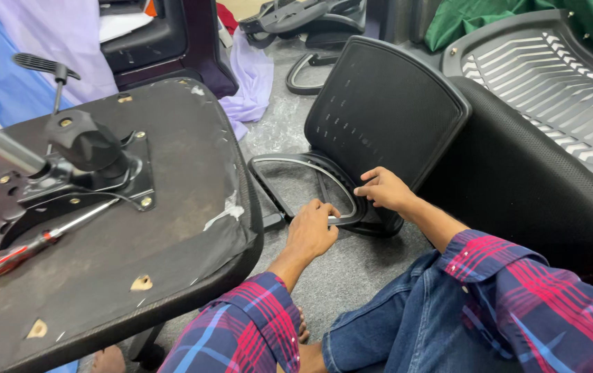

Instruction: The person uses a screwdriver to tighten screws on the underside of an office chair seat, then attaches the chair back frame to the seat using screws and a screwdriver.

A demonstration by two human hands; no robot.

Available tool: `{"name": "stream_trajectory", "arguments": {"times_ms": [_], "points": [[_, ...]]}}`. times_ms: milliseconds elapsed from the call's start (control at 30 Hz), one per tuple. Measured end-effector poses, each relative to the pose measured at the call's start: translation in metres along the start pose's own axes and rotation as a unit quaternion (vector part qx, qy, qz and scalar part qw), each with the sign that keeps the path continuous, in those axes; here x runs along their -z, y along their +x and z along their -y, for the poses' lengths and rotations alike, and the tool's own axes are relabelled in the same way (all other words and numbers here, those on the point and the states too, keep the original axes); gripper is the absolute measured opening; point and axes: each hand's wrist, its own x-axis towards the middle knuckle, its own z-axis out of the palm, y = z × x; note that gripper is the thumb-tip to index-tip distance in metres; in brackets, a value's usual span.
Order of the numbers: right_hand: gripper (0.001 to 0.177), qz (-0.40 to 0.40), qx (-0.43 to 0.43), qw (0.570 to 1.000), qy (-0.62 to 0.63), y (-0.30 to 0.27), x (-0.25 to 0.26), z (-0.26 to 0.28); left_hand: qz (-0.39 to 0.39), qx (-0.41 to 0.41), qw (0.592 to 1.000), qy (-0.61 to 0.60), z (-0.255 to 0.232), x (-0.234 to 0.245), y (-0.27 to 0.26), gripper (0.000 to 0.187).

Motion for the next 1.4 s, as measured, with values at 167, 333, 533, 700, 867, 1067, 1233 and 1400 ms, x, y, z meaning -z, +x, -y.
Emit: {"name": "stream_trajectory", "arguments": {"times_ms": [167,333,533,700,867,1067,1233,1400], "points": [[0.067,0.008,0.004,1.000,-0.003,0.021,-0.008,-0.011,0.006,0.023,1.000,0.011,0.007,-0.021,0.022,0.030],[0.075,0.013,-0.023,0.999,-0.037,0.040,-0.017,-0.016,0.031,0.055,0.997,0.050,0.022,-0.044,0.038,0.031],[0.086,0.007,0.012,0.988,-0.153,0.047,-0.038,-0.009,0.066,0.063,0.994,0.063,0.049,-0.074,0.050,0.044],[0.092,0.033,-0.001,0.979,-0.200,0.042,-0.040,0.005,0.084,0.091,0.989,0.075,0.070,-0.098,0.060,0.051],[0.091,0.040,-0.076,0.970,-0.229,0.032,-0.031,0.020,0.106,0.093,0.986,0.086,0.088,-0.121,0.067,0.064],[0.096,0.036,-0.058,0.973,-0.222,0.035,-0.028,0.015,0.191,0.118,0.965,0.138,0.114,-0.137,0.086,0.081],[0.094,0.042,-0.047,0.970,-0.235,0.039,-0.033,0.007,0.242,0.105,0.939,0.219,0.128,-0.141,0.086,0.065],[0.092,0.066,-0.070,0.963,-0.251,0.038,-0.034,0.005,0.206,0.107,0.927,0.294,0.121,-0.153,0.102,0.046]]}}
